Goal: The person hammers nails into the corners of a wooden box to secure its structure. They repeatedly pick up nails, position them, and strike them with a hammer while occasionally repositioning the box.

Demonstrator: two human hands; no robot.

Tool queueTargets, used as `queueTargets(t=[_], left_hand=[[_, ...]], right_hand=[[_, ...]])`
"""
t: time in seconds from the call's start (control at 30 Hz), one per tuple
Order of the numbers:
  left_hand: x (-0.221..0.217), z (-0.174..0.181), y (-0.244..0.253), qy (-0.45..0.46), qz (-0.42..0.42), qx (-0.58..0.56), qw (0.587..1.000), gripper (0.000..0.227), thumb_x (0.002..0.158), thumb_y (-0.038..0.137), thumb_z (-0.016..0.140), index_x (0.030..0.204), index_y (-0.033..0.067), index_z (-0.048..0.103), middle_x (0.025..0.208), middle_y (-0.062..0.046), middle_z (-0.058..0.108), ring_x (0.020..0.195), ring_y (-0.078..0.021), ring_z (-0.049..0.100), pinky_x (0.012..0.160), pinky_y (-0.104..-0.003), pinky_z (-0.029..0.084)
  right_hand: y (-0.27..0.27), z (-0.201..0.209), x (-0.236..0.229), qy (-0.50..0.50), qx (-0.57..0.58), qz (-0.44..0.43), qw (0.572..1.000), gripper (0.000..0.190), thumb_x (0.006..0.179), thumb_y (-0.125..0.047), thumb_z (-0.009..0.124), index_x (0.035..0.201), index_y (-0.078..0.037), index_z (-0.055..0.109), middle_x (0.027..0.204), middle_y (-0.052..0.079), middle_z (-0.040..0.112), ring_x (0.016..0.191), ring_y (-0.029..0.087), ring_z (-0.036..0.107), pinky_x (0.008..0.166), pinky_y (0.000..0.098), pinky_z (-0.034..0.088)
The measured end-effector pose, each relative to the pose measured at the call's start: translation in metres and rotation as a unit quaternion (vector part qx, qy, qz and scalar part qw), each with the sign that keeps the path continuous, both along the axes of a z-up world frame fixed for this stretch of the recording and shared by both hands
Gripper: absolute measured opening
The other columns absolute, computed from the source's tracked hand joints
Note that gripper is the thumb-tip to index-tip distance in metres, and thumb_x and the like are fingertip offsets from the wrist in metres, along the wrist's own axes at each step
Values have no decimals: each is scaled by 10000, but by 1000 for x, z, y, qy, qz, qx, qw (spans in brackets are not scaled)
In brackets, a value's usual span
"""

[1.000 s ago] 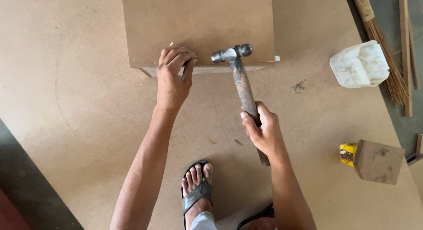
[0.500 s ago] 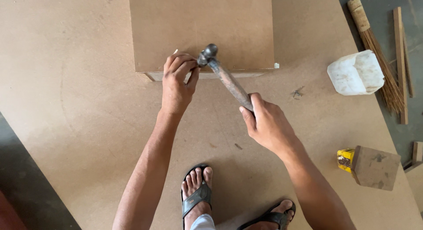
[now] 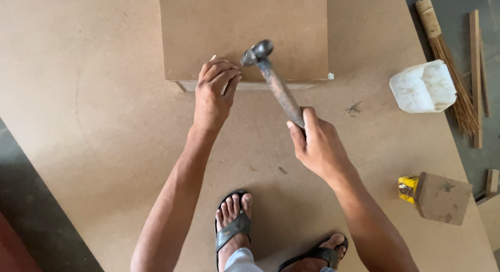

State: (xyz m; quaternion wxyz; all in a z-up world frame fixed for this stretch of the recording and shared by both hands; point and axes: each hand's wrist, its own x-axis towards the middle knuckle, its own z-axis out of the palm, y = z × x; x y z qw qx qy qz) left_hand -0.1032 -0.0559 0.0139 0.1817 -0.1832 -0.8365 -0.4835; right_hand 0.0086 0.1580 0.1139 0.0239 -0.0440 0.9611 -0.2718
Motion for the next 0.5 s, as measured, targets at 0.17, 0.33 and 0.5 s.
queueTargets(t=[0.17, 0.33, 0.5], left_hand=[[18, -4, -22, 64, -16, -138, 988, 183, 966, 8, 731, 1146, -18, 711, 1329, -130, 655, 1311, -285, 573, 1184, -472, 440], [47, -11, -26, 38, -21, -247, 968, 187, 945, 20, 651, 1125, -7, 697, 1510, -145, 546, 1442, -294, 460, 1194, -493, 381], [47, -16, -26, 24, -22, -263, 964, 180, 964, -5, 622, 1134, -4, 684, 1568, -126, 504, 1487, -274, 424, 1201, -480, 375]], right_hand=[[1, 18, 10, 81, -48, -4, 996, 242, 1011, -142, 616, 1119, 30, 485, 696, 205, 626, 582, 384, 668, 501, 470, 488], [-13, -5, -4, 21, 24, 27, 999, 236, 998, -142, 662, 1062, 19, 503, 669, 188, 634, 577, 414, 653, 502, 482, 480], [-9, -19, 14, 79, -66, -14, 995, 239, 995, -122, 623, 1114, 41, 494, 665, 197, 625, 576, 396, 669, 487, 471, 491]])
